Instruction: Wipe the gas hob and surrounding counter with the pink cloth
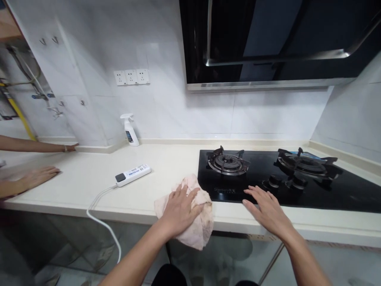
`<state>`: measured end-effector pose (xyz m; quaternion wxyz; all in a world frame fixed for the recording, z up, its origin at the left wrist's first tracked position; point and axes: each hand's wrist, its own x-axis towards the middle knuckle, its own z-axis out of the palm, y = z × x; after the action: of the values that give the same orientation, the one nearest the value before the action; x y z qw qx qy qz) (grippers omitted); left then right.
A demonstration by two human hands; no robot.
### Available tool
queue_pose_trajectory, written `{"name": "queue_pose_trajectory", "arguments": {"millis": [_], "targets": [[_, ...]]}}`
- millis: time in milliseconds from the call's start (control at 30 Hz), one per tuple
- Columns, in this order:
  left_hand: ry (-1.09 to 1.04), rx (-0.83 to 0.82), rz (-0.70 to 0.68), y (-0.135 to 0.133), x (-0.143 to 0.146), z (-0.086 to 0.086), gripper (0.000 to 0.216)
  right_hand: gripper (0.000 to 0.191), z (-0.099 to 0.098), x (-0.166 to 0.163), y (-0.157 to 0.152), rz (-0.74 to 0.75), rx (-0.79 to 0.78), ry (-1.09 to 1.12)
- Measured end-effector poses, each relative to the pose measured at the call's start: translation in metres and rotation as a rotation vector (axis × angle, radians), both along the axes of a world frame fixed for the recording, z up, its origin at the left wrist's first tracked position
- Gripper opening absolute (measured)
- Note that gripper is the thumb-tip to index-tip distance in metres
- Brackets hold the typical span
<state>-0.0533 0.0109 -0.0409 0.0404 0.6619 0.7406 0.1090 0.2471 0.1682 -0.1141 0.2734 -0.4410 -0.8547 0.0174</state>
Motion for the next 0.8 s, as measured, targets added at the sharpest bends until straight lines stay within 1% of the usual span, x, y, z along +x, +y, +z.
{"name": "queue_pose_trajectory", "arguments": {"millis": [133, 267, 467, 600, 700, 800], "targets": [[-0.068, -0.061, -0.022, 0.027, -0.007, 0.009, 0.065, 0.052, 0.002, 0.002, -0.002, -0.002, -0.018, -0.014], [-0.045, -0.039, -0.025, 0.057, -0.019, 0.009, 0.063, 0.053, 0.004, 0.002, -0.003, 0.005, -0.017, -0.022], [0.006, 0.012, 0.094, 0.113, -0.036, -0.001, 0.065, 0.051, 0.004, 0.003, -0.004, -0.003, -0.009, -0.004], [-0.003, 0.025, 0.162, 0.147, -0.045, -0.003, 0.067, 0.049, 0.005, 0.002, -0.004, -0.001, -0.005, 0.012], [-0.002, 0.037, 0.195, 0.154, -0.047, -0.002, 0.071, 0.047, 0.007, 0.001, -0.004, -0.002, -0.016, 0.023], [0.013, 0.049, 0.194, 0.147, -0.044, -0.002, 0.075, 0.047, 0.008, -0.001, -0.005, 0.0, -0.048, 0.031]]}}
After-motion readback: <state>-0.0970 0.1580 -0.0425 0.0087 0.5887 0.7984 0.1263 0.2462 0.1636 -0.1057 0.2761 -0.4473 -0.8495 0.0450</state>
